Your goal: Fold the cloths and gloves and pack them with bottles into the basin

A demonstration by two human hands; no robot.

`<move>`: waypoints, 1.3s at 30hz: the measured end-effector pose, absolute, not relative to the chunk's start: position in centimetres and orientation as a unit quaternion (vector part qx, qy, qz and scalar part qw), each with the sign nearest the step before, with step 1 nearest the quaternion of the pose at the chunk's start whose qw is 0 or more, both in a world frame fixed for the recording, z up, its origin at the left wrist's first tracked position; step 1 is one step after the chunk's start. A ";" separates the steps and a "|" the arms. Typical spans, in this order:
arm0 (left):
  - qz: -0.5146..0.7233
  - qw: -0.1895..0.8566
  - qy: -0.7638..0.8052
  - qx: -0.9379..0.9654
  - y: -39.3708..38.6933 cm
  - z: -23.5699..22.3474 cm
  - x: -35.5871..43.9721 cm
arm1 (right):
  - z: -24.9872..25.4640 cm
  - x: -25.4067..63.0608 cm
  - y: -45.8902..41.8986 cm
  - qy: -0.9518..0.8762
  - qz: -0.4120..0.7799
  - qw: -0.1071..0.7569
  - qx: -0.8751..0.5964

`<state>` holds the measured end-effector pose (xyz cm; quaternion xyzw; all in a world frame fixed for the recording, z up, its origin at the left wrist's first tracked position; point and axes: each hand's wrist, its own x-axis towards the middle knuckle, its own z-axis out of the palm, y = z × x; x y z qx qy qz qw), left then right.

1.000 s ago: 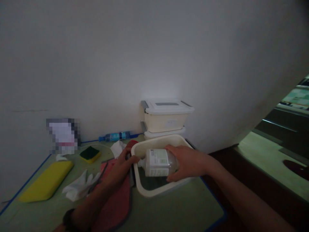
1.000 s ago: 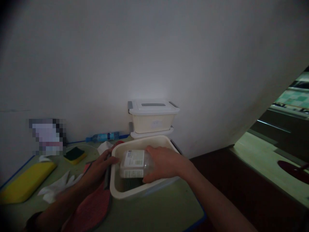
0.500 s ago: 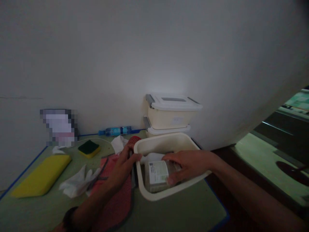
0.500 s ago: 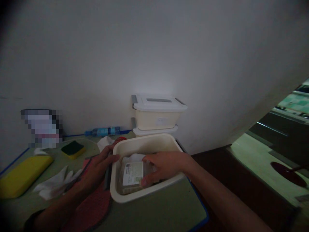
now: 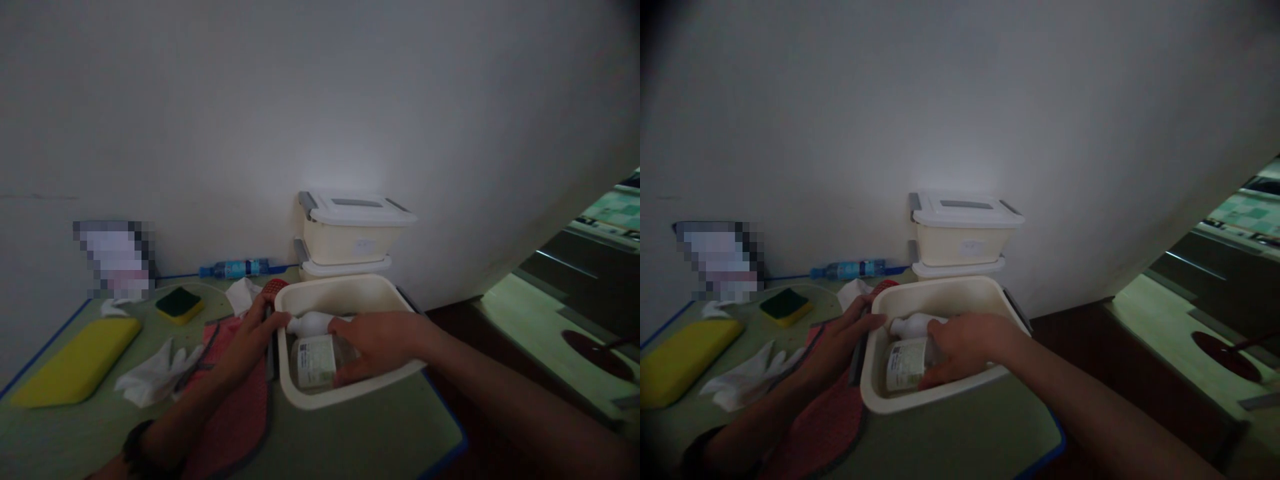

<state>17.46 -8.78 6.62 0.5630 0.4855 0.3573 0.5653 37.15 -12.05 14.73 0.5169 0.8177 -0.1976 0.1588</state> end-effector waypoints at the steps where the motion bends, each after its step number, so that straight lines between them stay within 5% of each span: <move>1: 0.358 0.571 0.483 0.559 -8.7 6.6 17.4 | 14.6 37.3 -11.9 0.812 -0.214 0.167 0.517; 11: 0.361 0.568 0.495 0.550 -8.4 6.4 17.6 | 12.7 39.3 -13.1 0.775 -0.354 0.038 0.522; 17: 0.374 0.584 0.494 0.524 -8.4 6.3 17.8 | 13.9 38.4 -13.2 0.789 -0.300 0.126 0.522; 27: 0.371 0.541 0.512 0.555 -8.5 6.5 17.6 | 16.7 38.9 -11.5 0.819 -0.290 0.102 0.485; 39: 0.352 0.557 0.510 0.553 -8.7 6.8 17.6 | 16.0 37.4 -11.4 0.822 -0.223 0.217 0.477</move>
